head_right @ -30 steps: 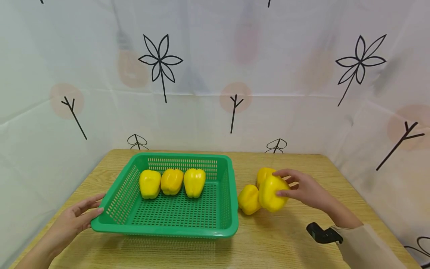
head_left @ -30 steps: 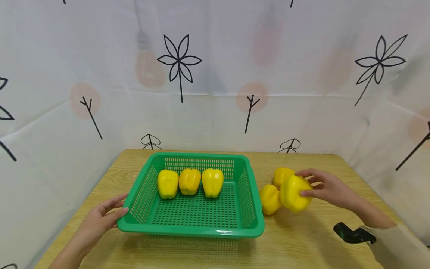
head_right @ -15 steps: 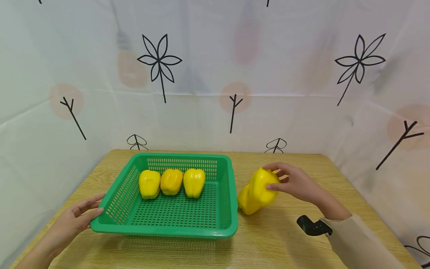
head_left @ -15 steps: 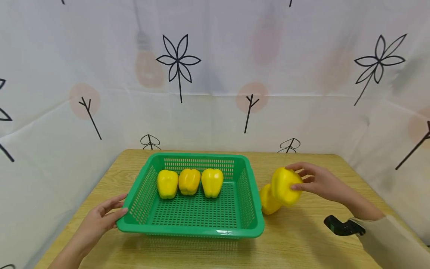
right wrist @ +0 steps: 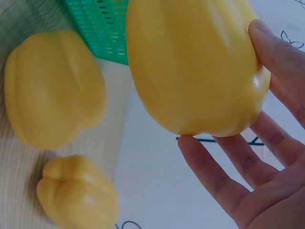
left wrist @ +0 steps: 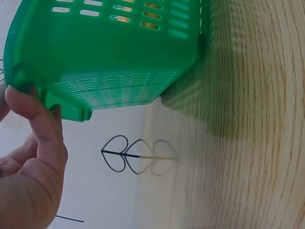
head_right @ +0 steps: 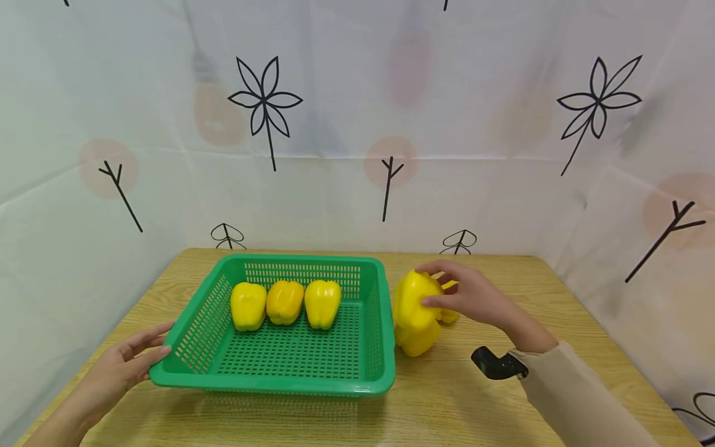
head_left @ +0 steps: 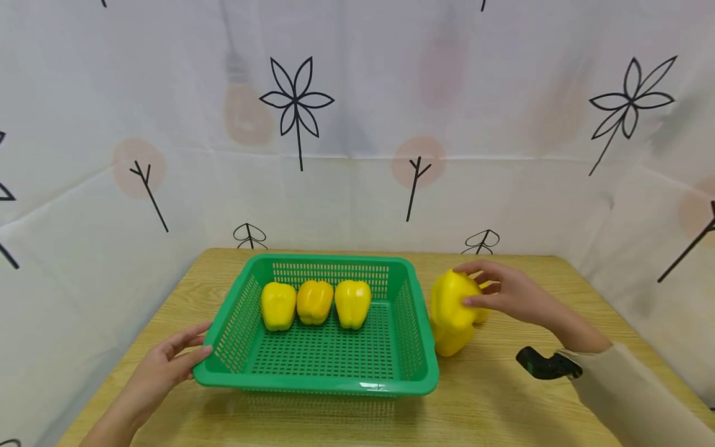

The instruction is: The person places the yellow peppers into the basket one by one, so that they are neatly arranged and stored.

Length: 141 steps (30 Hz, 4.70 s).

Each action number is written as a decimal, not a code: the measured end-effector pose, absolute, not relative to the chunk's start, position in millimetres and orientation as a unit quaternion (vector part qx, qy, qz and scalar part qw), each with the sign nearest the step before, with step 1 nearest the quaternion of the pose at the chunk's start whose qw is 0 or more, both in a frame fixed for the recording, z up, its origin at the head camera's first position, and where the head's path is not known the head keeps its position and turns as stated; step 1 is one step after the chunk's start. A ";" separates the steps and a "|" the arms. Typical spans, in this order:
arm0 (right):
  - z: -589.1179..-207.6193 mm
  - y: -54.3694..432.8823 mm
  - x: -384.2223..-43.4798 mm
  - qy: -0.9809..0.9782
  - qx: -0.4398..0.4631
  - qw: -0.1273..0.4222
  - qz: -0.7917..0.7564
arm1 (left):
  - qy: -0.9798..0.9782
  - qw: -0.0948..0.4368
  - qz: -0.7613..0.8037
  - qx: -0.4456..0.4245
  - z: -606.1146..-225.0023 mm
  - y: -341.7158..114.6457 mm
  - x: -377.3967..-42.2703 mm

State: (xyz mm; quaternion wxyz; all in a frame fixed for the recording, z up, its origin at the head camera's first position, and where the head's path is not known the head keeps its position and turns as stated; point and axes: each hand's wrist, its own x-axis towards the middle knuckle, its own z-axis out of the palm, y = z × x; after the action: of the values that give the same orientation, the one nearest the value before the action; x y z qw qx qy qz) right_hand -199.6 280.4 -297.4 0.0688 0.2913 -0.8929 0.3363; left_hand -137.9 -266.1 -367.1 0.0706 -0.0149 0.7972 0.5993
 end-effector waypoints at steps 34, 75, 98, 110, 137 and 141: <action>-289.6 210.2 -222.3 -0.864 0.331 0.015 0.379 | 0.797 0.070 0.600 -0.017 -368.8 -266.7 -139.8; -298.0 115.6 -238.5 -0.813 0.409 -0.037 0.413 | 0.803 0.068 0.592 -0.019 -368.6 -266.5 -139.8; -316.6 73.4 -244.2 -0.812 0.410 -0.069 0.410 | 0.803 0.071 0.592 -0.020 -369.6 -268.0 -140.6; -324.9 46.9 -247.3 -0.814 0.423 -0.083 0.390 | 0.803 0.070 0.592 -0.017 -371.0 -268.4 -140.7; -345.7 2.2 -244.1 -0.846 0.434 -0.192 0.243 | 0.799 0.056 0.599 -0.018 -369.9 -264.1 -139.6; -345.4 7.8 -246.7 -0.842 0.423 -0.225 0.249 | 0.797 0.056 0.601 -0.018 -369.4 -263.5 -139.6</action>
State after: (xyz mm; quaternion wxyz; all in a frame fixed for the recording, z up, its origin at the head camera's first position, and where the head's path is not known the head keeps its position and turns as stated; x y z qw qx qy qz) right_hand -246.7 7.8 -345.4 -0.2250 0.4228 -0.8418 0.2488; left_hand -139.6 -263.5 -369.4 0.0555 -0.0180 0.7972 0.6009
